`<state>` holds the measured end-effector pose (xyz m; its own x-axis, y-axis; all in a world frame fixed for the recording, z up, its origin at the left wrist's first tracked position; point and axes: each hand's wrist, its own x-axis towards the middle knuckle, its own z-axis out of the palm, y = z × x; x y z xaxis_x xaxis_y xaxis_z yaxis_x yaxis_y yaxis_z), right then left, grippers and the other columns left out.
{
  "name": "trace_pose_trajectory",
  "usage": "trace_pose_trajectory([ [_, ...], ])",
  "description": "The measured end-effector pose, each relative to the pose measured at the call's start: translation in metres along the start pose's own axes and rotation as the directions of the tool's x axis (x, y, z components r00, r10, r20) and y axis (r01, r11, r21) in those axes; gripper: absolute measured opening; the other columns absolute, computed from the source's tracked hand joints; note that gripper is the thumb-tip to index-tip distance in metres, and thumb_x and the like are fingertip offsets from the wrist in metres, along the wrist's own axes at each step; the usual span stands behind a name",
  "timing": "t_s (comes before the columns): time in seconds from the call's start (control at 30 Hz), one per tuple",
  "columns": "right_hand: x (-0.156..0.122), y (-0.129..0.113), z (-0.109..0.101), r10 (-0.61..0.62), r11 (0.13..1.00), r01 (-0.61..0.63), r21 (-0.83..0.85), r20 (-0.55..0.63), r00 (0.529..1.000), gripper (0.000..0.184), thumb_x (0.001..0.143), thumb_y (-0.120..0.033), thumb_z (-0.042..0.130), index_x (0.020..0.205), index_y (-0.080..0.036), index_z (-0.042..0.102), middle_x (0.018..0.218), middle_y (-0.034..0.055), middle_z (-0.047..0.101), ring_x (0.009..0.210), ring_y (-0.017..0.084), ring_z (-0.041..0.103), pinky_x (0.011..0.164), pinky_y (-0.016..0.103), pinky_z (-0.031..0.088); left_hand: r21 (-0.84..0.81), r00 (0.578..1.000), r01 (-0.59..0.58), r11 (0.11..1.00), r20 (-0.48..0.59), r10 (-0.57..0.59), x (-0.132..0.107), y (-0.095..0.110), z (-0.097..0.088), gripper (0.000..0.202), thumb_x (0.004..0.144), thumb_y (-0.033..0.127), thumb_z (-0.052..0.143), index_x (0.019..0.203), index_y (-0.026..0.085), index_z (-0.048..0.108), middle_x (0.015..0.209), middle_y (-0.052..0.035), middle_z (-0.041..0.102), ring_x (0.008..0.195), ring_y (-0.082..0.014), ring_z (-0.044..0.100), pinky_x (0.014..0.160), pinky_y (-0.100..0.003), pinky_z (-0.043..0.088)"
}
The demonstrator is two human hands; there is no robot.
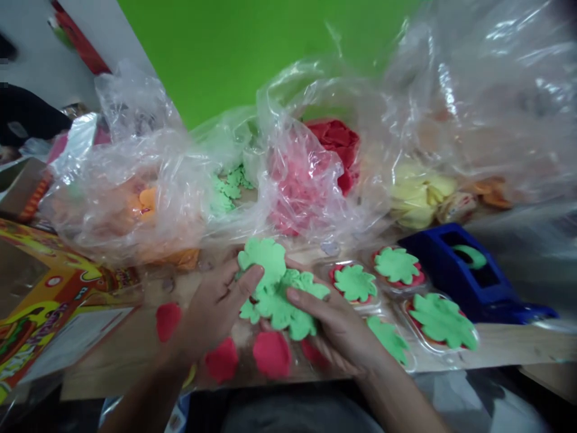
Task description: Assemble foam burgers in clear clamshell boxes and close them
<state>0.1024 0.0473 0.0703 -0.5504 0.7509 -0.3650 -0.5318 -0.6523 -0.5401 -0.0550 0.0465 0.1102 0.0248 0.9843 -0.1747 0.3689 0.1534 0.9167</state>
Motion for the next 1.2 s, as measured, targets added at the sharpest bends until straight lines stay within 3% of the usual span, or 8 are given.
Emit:
trace_pose_trajectory([
  [0.2, -0.019, 0.012, -0.029, 0.030, 0.998, -0.049, -0.048, -0.330, 0.943, 0.029, 0.064, -0.029, 0.076, 0.088, -0.015, 0.067, 0.083, 0.0056, 0.074, 0.070, 0.020, 0.071, 0.060, 0.028, 0.059, -0.359, 0.984, 0.167, 0.918, -0.004, -0.180, -0.019, -0.055, 0.000, 0.026, 0.081, 0.038, 0.056, 0.102, 0.024, 0.061, 0.086, -0.0006, 0.067, 0.075, -0.0153, 0.062, 0.067, -0.028, 0.052],
  [0.3, -0.029, 0.014, -0.053, -0.063, 0.990, -0.007, -0.143, -0.478, 0.876, 0.025, 0.064, -0.030, 0.075, 0.085, -0.019, 0.067, 0.087, 0.0048, 0.074, 0.072, 0.021, 0.071, 0.060, 0.029, 0.061, -0.132, 0.934, 0.327, 0.936, 0.200, -0.297, -0.039, -0.073, 0.007, 0.022, 0.085, 0.038, 0.051, 0.086, 0.021, 0.065, 0.076, 0.0001, 0.066, 0.071, -0.0151, 0.062, 0.066, -0.027, 0.050],
  [0.4, -0.039, 0.015, -0.069, -0.137, 0.975, 0.025, -0.222, -0.506, 0.851, 0.021, 0.065, -0.028, 0.073, 0.084, -0.022, 0.066, 0.090, 0.0036, 0.074, 0.075, 0.022, 0.071, 0.062, 0.030, 0.061, 0.095, 0.891, 0.278, 0.956, 0.347, -0.294, -0.057, -0.084, 0.020, 0.017, 0.086, 0.031, 0.050, 0.092, 0.022, 0.064, 0.084, -0.0008, 0.067, 0.078, -0.0170, 0.063, 0.071, -0.029, 0.051],
  [0.6, -0.049, 0.021, -0.065, -0.080, 0.993, 0.029, -0.114, -0.474, 0.877, 0.029, 0.059, -0.025, 0.075, 0.086, -0.021, 0.067, 0.086, 0.0038, 0.074, 0.075, 0.023, 0.071, 0.064, 0.030, 0.059, 0.466, 0.995, -0.015, 0.885, 0.097, -0.035, -0.066, -0.088, 0.040, 0.027, 0.083, 0.023, 0.054, 0.109, 0.023, 0.061, 0.106, -0.0101, 0.062, 0.107, -0.0294, 0.053, 0.093, -0.051, 0.040],
  [0.7, -0.054, 0.024, -0.058, -0.043, 0.988, -0.013, -0.154, -0.357, 0.933, 0.042, 0.065, -0.029, 0.073, 0.106, -0.023, 0.063, 0.097, 0.0045, 0.072, 0.084, 0.022, 0.069, 0.071, 0.030, 0.057, 0.202, 0.994, 0.053, 0.978, 0.085, -0.071, -0.055, -0.072, 0.046, 0.034, 0.088, 0.033, 0.045, 0.119, 0.022, 0.054, 0.114, -0.0094, 0.060, 0.107, -0.0243, 0.055, 0.093, -0.042, 0.044],
  [0.9, -0.073, 0.007, -0.067, -0.069, 0.826, -0.150, -0.543, -0.362, 0.930, 0.047, 0.074, -0.042, 0.067, 0.116, -0.022, 0.059, 0.117, 0.0055, 0.065, 0.100, 0.022, 0.063, 0.086, 0.033, 0.051, -0.168, 0.904, 0.291, 0.942, 0.372, -0.213, -0.029, -0.068, 0.079, 0.032, 0.080, 0.023, 0.054, 0.111, 0.017, 0.053, 0.094, -0.0052, 0.063, 0.083, -0.0170, 0.063, 0.073, -0.028, 0.052],
  [1.1, -0.090, -0.002, -0.090, -0.270, 0.825, -0.124, -0.552, -0.578, 0.770, 0.054, 0.068, -0.052, 0.069, 0.112, -0.022, 0.061, 0.118, 0.0088, 0.064, 0.104, 0.027, 0.061, 0.089, 0.040, 0.050, 0.279, 0.913, -0.055, 0.959, 0.403, -0.066, -0.035, -0.075, 0.094, 0.031, 0.084, 0.014, 0.049, 0.113, 0.024, 0.056, 0.108, -0.0051, 0.063, 0.099, -0.0197, 0.059, 0.090, -0.037, 0.046],
  [1.2, -0.086, 0.003, -0.081, -0.204, 0.963, 0.061, -0.262, -0.567, 0.798, 0.052, 0.073, -0.056, 0.062, 0.114, -0.024, 0.060, 0.120, 0.0081, 0.063, 0.111, 0.027, 0.058, 0.093, 0.042, 0.047, 0.383, 0.954, -0.154, 0.911, 0.297, 0.037, -0.037, -0.061, 0.088, 0.030, 0.082, 0.020, 0.055, 0.112, 0.024, 0.058, 0.113, -0.0078, 0.059, 0.107, -0.0253, 0.055, 0.093, -0.044, 0.043],
])
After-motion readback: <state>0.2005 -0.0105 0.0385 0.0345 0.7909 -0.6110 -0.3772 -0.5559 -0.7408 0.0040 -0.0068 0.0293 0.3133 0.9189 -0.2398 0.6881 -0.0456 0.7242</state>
